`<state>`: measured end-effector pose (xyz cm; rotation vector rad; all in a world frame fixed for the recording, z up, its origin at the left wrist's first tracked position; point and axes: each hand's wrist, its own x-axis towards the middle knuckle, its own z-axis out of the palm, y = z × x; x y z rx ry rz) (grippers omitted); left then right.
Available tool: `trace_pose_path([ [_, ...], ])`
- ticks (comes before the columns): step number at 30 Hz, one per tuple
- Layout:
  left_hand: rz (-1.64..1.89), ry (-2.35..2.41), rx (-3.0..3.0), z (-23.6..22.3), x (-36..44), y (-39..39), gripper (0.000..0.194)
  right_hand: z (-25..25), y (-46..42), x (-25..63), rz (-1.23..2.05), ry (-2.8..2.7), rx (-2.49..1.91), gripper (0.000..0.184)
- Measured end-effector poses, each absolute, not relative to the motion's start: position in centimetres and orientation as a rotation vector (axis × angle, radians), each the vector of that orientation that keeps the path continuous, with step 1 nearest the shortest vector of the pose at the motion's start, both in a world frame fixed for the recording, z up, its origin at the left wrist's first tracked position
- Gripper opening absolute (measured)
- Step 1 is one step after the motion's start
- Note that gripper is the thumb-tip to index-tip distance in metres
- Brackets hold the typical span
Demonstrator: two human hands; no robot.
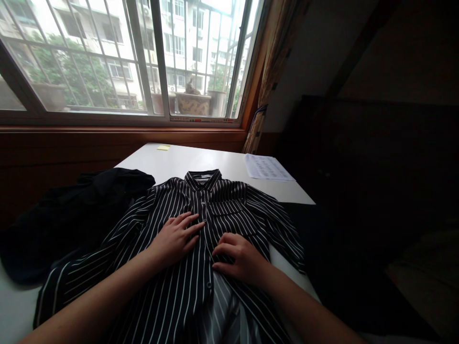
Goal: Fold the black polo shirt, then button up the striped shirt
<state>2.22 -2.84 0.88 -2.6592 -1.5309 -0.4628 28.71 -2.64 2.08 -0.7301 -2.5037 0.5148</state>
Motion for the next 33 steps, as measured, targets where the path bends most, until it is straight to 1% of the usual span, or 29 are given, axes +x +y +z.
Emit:
trace_pose_path([
  [3,-0.462,-1.518,-2.646,0.6,1.8,-2.6,0.046,2.0,-2.7,28.9,0.515,-2.531,-0.697,0.029],
  [6,-0.483,-1.509,-2.639,0.4,1.6,-2.4,0.047,2.2,-2.8,29.0,0.528,-2.568,-0.677,0.030],
  [12,-0.548,-1.493,-2.633,0.6,1.6,-2.3,0.045,2.8,-2.9,28.9,0.559,-2.586,-0.688,0.025],
  [16,-0.622,-1.320,-2.694,1.4,1.9,-2.6,0.048,2.8,-2.9,29.1,0.638,-2.538,-0.689,0.019],
  [18,-0.631,-1.161,-2.775,1.8,2.2,-3.0,0.049,2.8,-2.8,29.2,0.698,-2.499,-0.696,0.022],
  [21,-0.587,-0.947,-2.899,2.2,2.7,-3.6,0.046,2.6,-2.7,29.4,0.739,-2.435,-0.718,0.032],
  [24,-0.539,-0.875,-2.952,2.3,3.0,-4.0,0.046,2.2,-2.6,29.5,0.730,-2.409,-0.721,0.038],
  [28,-0.518,-0.832,-3.044,2.6,3.1,-4.2,0.045,1.9,-2.5,29.4,0.697,-2.424,-0.715,0.039],
  [33,-0.612,-0.811,-3.144,3.0,3.0,-4.3,0.047,2.0,-2.5,29.5,0.684,-2.441,-0.716,0.038],
])
